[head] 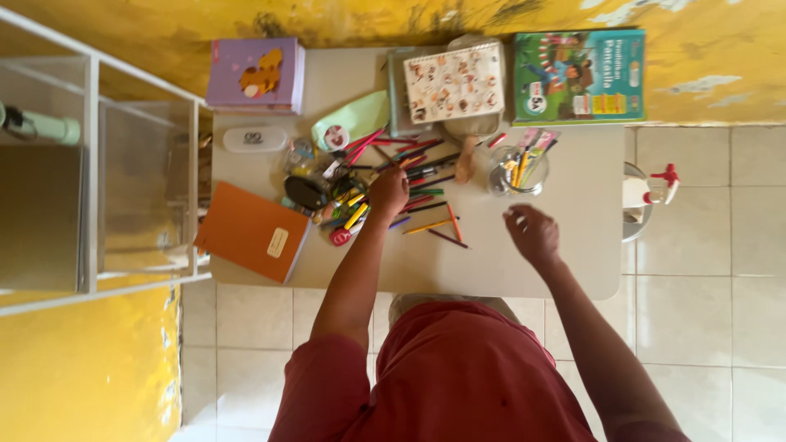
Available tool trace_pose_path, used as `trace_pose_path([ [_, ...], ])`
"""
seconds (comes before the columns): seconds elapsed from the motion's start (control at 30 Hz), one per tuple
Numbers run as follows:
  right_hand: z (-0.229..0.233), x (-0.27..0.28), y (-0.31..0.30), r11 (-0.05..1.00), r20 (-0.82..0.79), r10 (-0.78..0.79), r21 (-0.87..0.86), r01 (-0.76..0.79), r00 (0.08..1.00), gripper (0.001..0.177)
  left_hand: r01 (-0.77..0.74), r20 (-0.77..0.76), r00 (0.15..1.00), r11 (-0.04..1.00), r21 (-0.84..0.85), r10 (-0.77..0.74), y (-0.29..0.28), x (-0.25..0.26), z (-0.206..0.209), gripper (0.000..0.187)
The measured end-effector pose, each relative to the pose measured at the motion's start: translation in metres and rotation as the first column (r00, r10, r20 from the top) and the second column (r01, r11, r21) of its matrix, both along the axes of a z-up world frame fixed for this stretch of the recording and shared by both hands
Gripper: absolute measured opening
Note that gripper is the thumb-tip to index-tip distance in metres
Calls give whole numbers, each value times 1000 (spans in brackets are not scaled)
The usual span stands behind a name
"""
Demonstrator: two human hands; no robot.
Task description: The person organizes a cluttered pile of stationery items on a white table. They pick up various pens, pencils, and markers one by one and place them into a clear glass jar. Later, they open a beige pencil case and begin placing items inside it.
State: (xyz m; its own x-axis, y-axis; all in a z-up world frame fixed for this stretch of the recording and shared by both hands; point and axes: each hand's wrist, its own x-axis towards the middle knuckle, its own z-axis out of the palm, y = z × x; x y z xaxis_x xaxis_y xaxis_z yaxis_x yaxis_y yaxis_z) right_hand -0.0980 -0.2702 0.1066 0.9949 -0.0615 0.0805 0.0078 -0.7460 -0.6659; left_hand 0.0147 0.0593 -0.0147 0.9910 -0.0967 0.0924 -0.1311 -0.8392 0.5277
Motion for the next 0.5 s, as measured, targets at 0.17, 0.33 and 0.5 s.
trace_pose_path([
  [0.17,-43,-32,19,986,-381,85,-99,-132,921,20,35,-17,999,999,36,-34,15,-7,11,9],
  [0.33,-62,-31,51,939,-340,260,-127,-318,904,17,55,-6,998,998,-28,-55,16,-48,40,10],
  [0.5,-81,0,98,776,-59,539,-355,-522,840,15,5,-15,1000,995,-104,-7,25,-101,34,13],
])
